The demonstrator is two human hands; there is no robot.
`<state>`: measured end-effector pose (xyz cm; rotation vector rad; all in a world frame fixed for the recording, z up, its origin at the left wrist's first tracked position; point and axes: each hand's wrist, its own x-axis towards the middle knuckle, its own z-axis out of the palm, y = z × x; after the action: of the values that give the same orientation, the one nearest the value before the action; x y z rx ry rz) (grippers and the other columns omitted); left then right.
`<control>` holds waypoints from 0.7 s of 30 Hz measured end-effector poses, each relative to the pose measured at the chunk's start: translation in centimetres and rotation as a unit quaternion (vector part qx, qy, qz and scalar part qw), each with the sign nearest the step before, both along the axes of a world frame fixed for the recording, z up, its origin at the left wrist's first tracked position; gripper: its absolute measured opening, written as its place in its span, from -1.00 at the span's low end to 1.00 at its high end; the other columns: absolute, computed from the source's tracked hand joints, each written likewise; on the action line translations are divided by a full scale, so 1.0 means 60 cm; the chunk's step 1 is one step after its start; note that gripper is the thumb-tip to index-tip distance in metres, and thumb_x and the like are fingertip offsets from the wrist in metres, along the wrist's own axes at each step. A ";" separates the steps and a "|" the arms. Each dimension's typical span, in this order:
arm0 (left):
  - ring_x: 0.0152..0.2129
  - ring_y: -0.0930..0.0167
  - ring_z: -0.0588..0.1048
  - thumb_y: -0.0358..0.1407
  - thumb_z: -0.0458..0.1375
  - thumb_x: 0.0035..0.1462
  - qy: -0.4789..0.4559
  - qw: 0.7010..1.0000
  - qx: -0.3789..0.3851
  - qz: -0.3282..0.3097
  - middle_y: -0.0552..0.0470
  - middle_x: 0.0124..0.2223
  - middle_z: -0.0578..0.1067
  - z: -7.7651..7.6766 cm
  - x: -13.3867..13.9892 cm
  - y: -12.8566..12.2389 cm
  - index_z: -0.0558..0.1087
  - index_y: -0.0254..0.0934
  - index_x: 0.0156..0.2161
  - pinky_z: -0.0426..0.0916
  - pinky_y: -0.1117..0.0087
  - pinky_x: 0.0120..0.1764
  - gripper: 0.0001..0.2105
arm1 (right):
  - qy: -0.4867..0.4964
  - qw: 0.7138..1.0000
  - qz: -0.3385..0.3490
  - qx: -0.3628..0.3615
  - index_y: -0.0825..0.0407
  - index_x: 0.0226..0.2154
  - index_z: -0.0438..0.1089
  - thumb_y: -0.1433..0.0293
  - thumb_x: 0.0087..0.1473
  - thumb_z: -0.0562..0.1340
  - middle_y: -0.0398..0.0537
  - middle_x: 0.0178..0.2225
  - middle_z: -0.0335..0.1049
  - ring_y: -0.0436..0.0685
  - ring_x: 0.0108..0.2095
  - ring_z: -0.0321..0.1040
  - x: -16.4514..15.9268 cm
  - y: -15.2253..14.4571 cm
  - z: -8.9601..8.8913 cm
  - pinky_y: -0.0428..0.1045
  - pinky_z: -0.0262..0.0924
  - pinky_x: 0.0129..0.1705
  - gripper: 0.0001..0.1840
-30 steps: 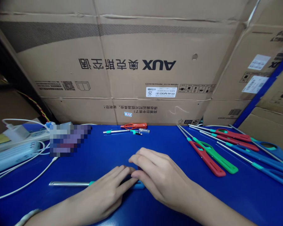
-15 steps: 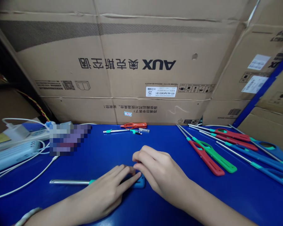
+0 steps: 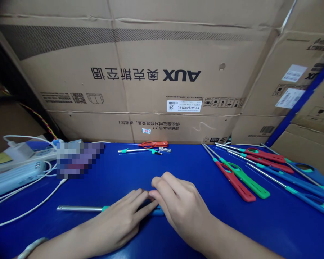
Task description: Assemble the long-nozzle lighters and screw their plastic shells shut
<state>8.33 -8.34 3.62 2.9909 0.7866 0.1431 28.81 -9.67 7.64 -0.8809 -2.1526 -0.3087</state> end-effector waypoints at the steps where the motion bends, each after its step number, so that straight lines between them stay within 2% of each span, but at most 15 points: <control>1: 0.00 0.18 0.23 -0.56 -0.01 0.03 0.000 1.000 0.001 -0.001 -0.15 0.06 0.26 0.000 0.000 0.000 -0.04 -0.31 0.28 0.22 0.09 0.09 -0.32 | 0.000 1.000 -0.004 0.011 0.10 -0.25 0.34 0.45 0.26 0.04 -0.04 -0.42 0.43 0.06 -0.42 0.42 -0.002 -0.002 -0.001 -0.09 0.28 -0.39 -0.83; 10: 0.00 0.18 0.25 -0.57 -0.01 0.03 -0.006 1.000 -0.001 0.002 -0.14 0.05 0.27 -0.001 0.000 0.001 -0.02 -0.28 0.27 0.24 0.10 0.07 -0.33 | -0.006 0.998 -0.039 0.048 0.08 -0.30 0.38 0.45 0.29 -0.02 -0.07 -0.48 0.45 0.03 -0.50 0.41 -0.011 -0.011 0.006 -0.11 0.30 -0.43 -0.71; 15: 0.03 0.14 0.23 -0.53 0.00 0.05 -0.008 1.000 0.017 -0.004 -0.19 0.08 0.25 -0.009 -0.002 0.002 -0.06 -0.30 0.29 0.23 0.06 0.07 -0.33 | 0.000 0.996 -0.036 0.076 0.10 -0.33 0.37 0.47 0.29 0.00 -0.08 -0.51 0.43 0.03 -0.50 0.41 -0.014 -0.012 0.002 -0.11 0.30 -0.43 -0.73; 21: 0.00 0.17 0.26 -0.53 0.00 0.07 -0.011 1.000 0.019 -0.004 -0.16 0.05 0.28 -0.005 -0.001 0.002 -0.01 -0.29 0.28 0.24 0.10 0.06 -0.36 | 0.006 0.997 -0.036 0.072 0.11 -0.24 0.34 0.47 0.27 0.04 -0.06 -0.45 0.45 0.05 -0.46 0.43 -0.011 -0.008 -0.006 -0.10 0.30 -0.39 -0.83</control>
<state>8.28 -8.23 3.29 3.0215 0.7773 0.1934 28.16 -10.18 7.29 -0.8767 -2.0619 -0.4884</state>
